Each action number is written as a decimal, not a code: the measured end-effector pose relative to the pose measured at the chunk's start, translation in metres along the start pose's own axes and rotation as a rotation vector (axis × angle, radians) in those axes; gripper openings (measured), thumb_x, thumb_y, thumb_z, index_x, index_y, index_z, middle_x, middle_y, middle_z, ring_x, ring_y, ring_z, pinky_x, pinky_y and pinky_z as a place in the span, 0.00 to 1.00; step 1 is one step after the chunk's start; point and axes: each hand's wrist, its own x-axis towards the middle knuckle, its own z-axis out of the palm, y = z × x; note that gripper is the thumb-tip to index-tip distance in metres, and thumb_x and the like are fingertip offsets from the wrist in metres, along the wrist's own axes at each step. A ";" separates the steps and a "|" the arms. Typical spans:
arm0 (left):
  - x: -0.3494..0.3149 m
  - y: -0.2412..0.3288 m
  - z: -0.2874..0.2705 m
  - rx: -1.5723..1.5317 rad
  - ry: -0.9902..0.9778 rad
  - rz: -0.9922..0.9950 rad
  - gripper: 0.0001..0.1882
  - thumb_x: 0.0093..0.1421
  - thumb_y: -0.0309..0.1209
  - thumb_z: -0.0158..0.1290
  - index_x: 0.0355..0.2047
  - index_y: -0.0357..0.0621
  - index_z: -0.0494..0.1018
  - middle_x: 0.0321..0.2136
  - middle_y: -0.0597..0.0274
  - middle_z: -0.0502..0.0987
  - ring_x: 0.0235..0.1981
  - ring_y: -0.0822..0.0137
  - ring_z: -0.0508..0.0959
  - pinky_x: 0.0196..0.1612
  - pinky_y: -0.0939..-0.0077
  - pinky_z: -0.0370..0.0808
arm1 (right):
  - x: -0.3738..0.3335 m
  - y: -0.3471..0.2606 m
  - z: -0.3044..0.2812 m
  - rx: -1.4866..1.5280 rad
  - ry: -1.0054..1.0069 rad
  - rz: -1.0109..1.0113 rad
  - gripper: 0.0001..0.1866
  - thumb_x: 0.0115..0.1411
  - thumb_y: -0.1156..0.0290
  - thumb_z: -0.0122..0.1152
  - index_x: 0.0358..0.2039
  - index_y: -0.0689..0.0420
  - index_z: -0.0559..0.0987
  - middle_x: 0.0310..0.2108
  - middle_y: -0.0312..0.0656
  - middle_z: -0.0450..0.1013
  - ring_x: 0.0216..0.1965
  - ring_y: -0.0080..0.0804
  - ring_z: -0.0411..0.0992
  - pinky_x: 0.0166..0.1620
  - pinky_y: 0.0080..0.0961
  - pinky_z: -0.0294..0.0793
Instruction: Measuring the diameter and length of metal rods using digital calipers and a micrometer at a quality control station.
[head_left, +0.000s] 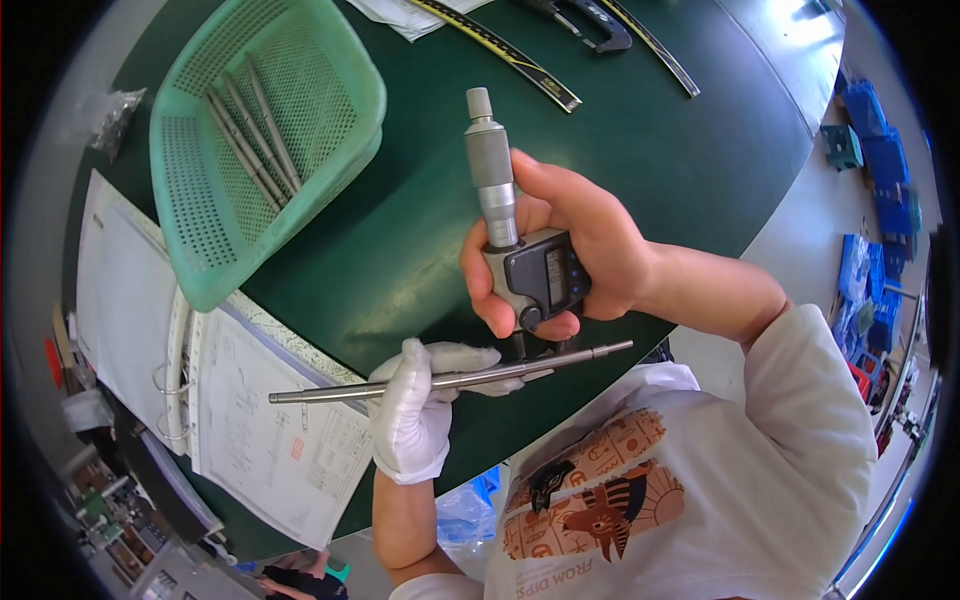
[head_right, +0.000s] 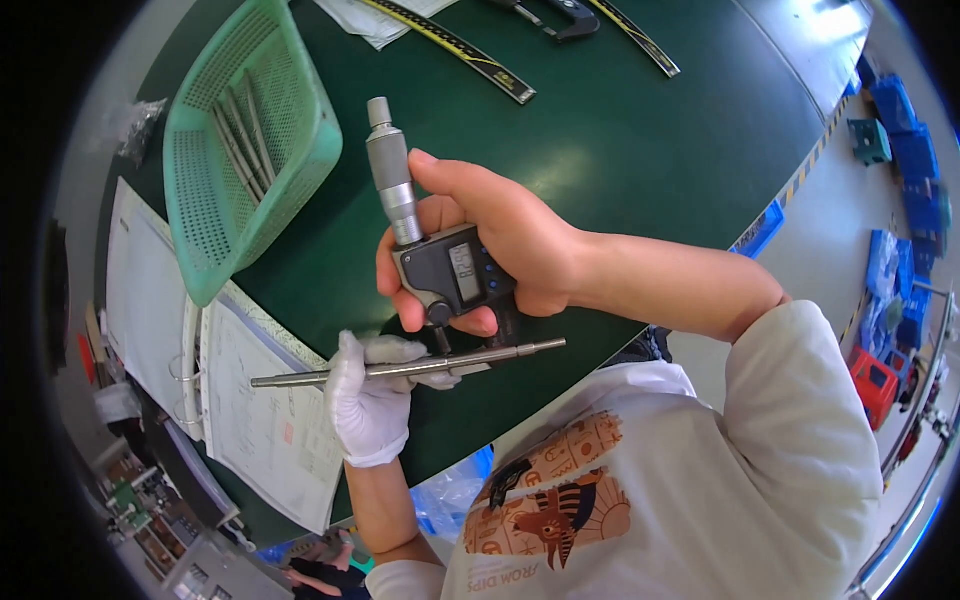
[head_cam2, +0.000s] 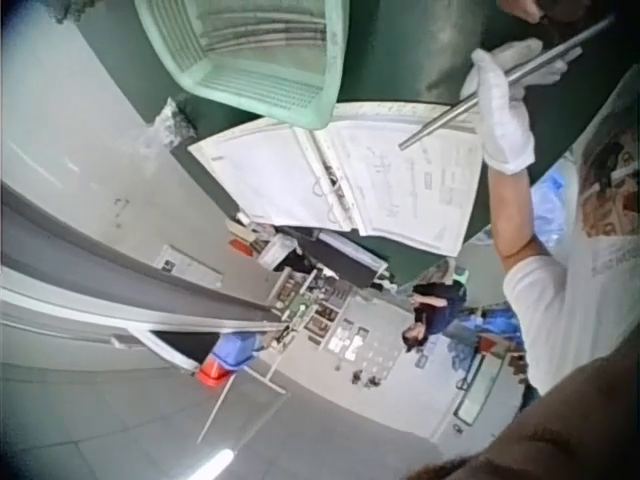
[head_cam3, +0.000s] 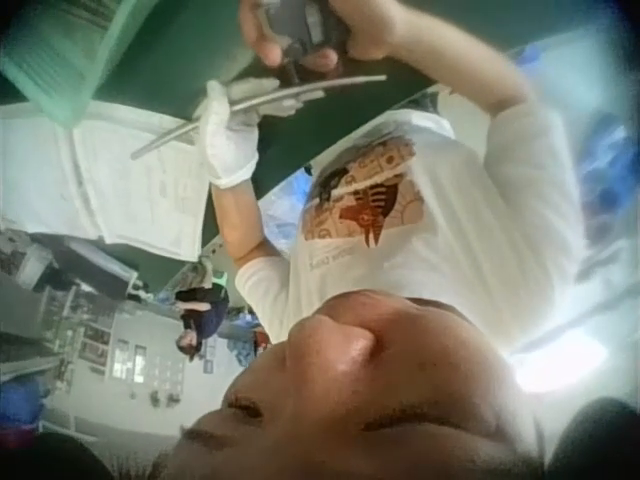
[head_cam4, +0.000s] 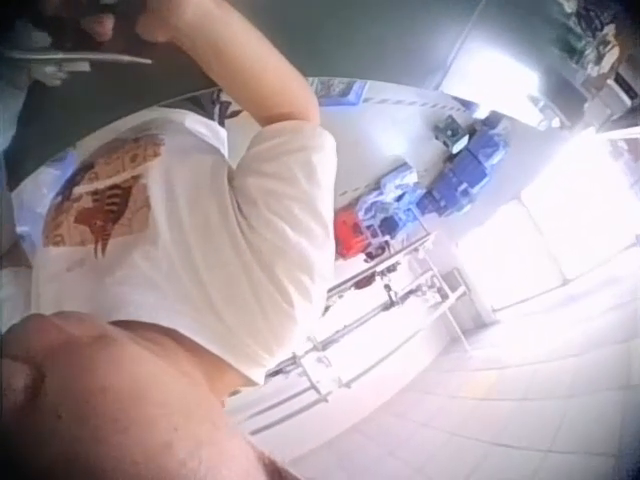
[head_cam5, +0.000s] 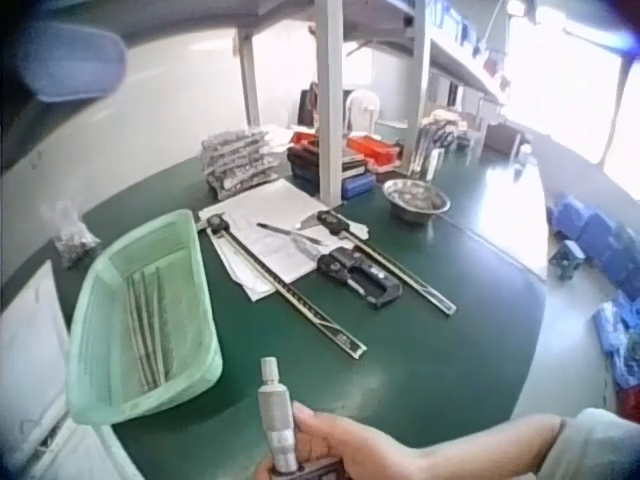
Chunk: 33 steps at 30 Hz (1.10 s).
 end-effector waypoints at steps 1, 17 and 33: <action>-0.001 0.000 -0.001 0.008 -0.008 -0.008 0.30 0.61 0.43 0.28 0.27 0.24 0.69 0.20 0.42 0.73 0.21 0.48 0.75 0.30 0.60 0.74 | 0.000 0.001 0.000 0.008 0.005 -0.010 0.41 0.52 0.36 0.21 0.26 0.63 0.71 0.20 0.47 0.69 0.10 0.25 0.60 0.10 0.15 0.59; -0.004 -0.002 -0.007 -0.139 -0.009 0.015 0.26 0.60 0.41 0.33 0.26 0.25 0.69 0.25 0.41 0.72 0.23 0.53 0.75 0.29 0.64 0.73 | -0.001 0.001 0.005 -0.055 0.007 0.016 0.41 0.52 0.36 0.20 0.25 0.63 0.71 0.18 0.46 0.69 0.08 0.23 0.57 0.10 0.13 0.56; -0.003 -0.003 -0.006 -0.126 0.006 0.017 0.24 0.59 0.38 0.37 0.27 0.23 0.70 0.25 0.42 0.71 0.25 0.53 0.74 0.30 0.68 0.71 | 0.001 0.003 0.001 0.223 0.050 0.125 0.36 0.56 0.43 0.23 0.27 0.65 0.69 0.19 0.48 0.69 0.05 0.25 0.56 0.09 0.15 0.57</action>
